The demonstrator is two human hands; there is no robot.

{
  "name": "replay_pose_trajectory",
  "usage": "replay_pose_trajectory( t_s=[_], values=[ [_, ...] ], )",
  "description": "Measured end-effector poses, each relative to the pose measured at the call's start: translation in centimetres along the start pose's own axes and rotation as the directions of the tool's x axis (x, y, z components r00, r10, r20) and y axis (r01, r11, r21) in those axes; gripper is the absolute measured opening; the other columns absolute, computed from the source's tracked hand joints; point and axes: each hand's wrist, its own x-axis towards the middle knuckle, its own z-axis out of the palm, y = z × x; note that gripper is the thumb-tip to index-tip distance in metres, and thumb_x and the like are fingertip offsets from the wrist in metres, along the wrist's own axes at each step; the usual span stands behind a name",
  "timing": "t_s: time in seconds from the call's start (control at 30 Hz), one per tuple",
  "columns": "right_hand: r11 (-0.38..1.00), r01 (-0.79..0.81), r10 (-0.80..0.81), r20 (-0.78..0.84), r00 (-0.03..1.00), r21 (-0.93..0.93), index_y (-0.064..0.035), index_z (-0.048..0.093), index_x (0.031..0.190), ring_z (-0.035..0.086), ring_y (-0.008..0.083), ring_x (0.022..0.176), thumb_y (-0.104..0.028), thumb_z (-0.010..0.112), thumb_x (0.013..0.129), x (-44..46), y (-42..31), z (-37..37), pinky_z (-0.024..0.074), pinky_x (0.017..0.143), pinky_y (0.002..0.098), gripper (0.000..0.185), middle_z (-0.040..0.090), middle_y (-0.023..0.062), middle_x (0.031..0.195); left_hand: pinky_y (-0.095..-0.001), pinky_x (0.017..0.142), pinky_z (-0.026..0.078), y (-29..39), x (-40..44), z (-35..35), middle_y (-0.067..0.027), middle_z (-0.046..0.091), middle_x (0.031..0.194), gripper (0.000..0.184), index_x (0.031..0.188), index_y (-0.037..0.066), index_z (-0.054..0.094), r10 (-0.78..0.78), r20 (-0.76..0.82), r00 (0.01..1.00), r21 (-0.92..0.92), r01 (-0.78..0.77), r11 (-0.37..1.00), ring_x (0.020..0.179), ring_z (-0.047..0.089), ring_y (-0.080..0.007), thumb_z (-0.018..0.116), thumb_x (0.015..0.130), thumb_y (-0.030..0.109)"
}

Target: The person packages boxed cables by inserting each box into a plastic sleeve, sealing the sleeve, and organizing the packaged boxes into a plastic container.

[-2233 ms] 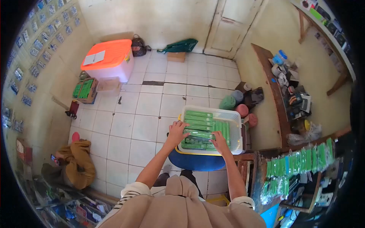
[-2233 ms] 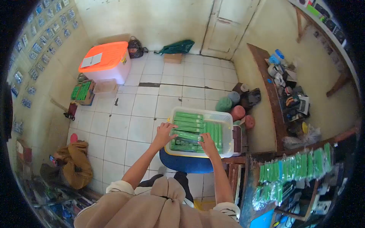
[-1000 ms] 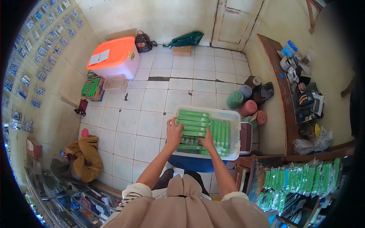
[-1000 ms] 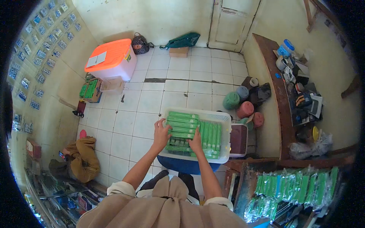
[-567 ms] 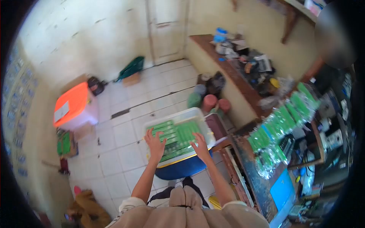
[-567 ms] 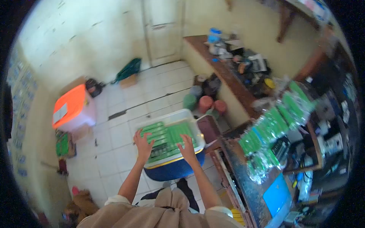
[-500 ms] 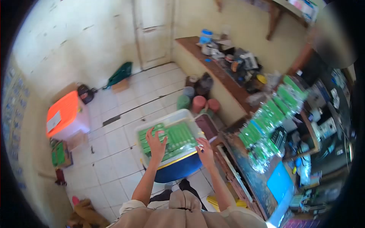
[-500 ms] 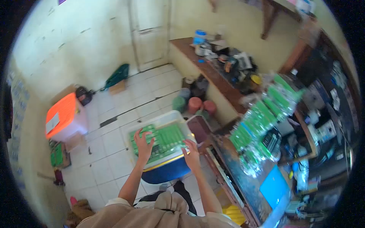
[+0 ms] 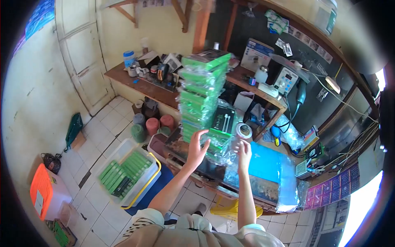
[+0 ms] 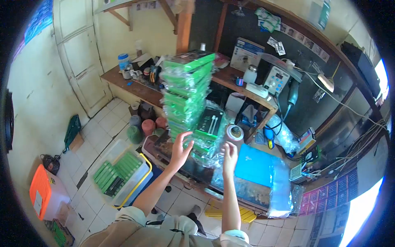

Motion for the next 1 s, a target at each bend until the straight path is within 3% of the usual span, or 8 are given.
replay_pose_trajectory(
  t_s=[0.3, 0.47, 0.6, 0.67, 0.7, 0.73, 0.87, 1.0],
  values=[
    [0.959, -0.234, 0.255, 0.126, 0.959, -0.160, 0.0007, 0.049, 0.109, 0.052, 0.0093, 0.056, -0.033, 0.060, 0.083, 5.2, 0.5, 2.9, 0.0421, 0.046, 0.0223, 0.044, 0.052, 0.0061, 0.079, -0.0428, 0.095, 0.026, -0.2, 0.6, 6.5, -0.0087, 0.051, 0.113, 0.046, 0.117, 0.010, 0.046, 0.029, -0.083, 0.996, 0.533, 0.020, 0.846, 0.115, 0.039, -0.0274, 0.063, 0.075, 0.016],
    [0.989, -0.150, 0.150, 0.011, 0.989, 0.002, -0.0004, 0.047, 0.112, 0.053, 0.0095, 0.067, -0.020, 0.065, 0.080, 5.0, 1.3, 1.5, 0.0436, 0.050, 0.0233, 0.042, 0.052, 0.0053, 0.083, -0.0462, 0.097, 0.021, 1.5, 0.3, 7.2, -0.0077, 0.053, 0.110, 0.043, 0.115, 0.010, 0.046, 0.001, -0.062, 0.998, 0.583, 0.035, 0.811, 0.115, 0.039, -0.0283, 0.063, 0.075, 0.018],
    [0.978, -0.089, 0.078, 0.062, 0.995, 0.189, -0.0026, 0.044, 0.114, 0.053, 0.0117, 0.085, -0.014, 0.064, 0.080, 3.2, -0.8, -1.5, 0.0443, 0.071, 0.0248, 0.041, 0.055, 0.0075, 0.096, -0.0454, 0.098, 0.023, 3.3, 0.2, 8.0, -0.0132, 0.045, 0.118, 0.051, 0.121, 0.007, 0.041, 0.109, -0.011, 0.994, 0.550, -0.085, 0.831, 0.117, 0.036, -0.0324, 0.064, 0.075, 0.015],
    [0.968, -0.058, 0.034, 0.101, 0.994, 0.242, -0.0037, 0.043, 0.113, 0.052, 0.0125, 0.091, -0.008, 0.063, 0.080, 2.0, -2.0, -3.1, 0.0426, 0.077, 0.0248, 0.038, 0.053, 0.0060, 0.101, -0.0453, 0.098, 0.028, 3.1, -0.1, 9.1, -0.0204, 0.034, 0.125, 0.068, 0.130, 0.005, 0.028, 0.015, -0.101, 0.995, 0.164, 0.002, 0.986, 0.117, 0.035, -0.0349, 0.066, 0.075, 0.014],
    [0.970, -0.062, 0.036, 0.111, 0.993, 0.234, -0.0039, 0.044, 0.113, 0.051, 0.0126, 0.092, -0.008, 0.063, 0.080, 1.4, -2.3, -3.9, 0.0426, 0.078, 0.0246, 0.038, 0.053, 0.0057, 0.102, -0.0399, 0.097, 0.034, 3.5, 0.1, 9.4, -0.0233, 0.028, 0.129, 0.080, 0.135, 0.005, 0.014, -0.100, -0.053, 0.994, 0.058, 0.103, 0.993, 0.115, 0.039, -0.0330, 0.067, 0.077, 0.015],
    [0.972, -0.061, 0.036, 0.116, 0.993, 0.225, -0.0041, 0.045, 0.112, 0.051, 0.0127, 0.093, -0.007, 0.063, 0.079, 0.7, -2.6, -4.8, 0.0426, 0.079, 0.0244, 0.038, 0.052, 0.0054, 0.102, -0.0348, 0.093, 0.038, 4.5, 0.4, 9.4, -0.0233, 0.032, 0.127, 0.083, 0.136, 0.007, 0.007, -0.283, 0.066, 0.957, -0.309, 0.289, 0.906, 0.109, 0.046, -0.0270, 0.066, 0.078, 0.013],
    [0.991, -0.092, 0.083, 0.096, 0.992, 0.097, -0.0043, 0.049, 0.111, 0.049, 0.0123, 0.093, -0.006, 0.065, 0.076, -2.8, -3.3, -8.2, 0.0426, 0.081, 0.0267, 0.038, 0.051, 0.0039, 0.102, -0.0323, 0.089, 0.041, 4.3, 1.8, 10.7, -0.0193, 0.044, 0.119, 0.088, 0.136, 0.017, 0.004, -0.218, 0.107, 0.970, -0.601, 0.238, 0.763, 0.105, 0.049, -0.0197, 0.065, 0.076, 0.000],
    [0.997, -0.034, 0.031, 0.035, 0.999, 0.067, -0.0064, 0.048, 0.113, 0.048, 0.0114, 0.092, -0.007, 0.064, 0.078, -5.8, -2.0, -11.4, 0.0431, 0.079, 0.0258, 0.039, 0.049, 0.0026, 0.101, -0.0282, 0.079, 0.045, 4.4, 2.3, 12.1, -0.0139, 0.036, 0.125, 0.089, 0.136, 0.016, 0.008, -0.266, 0.143, 0.953, -0.598, 0.298, 0.744, 0.105, 0.049, -0.0200, 0.067, 0.073, -0.002]
  ],
)
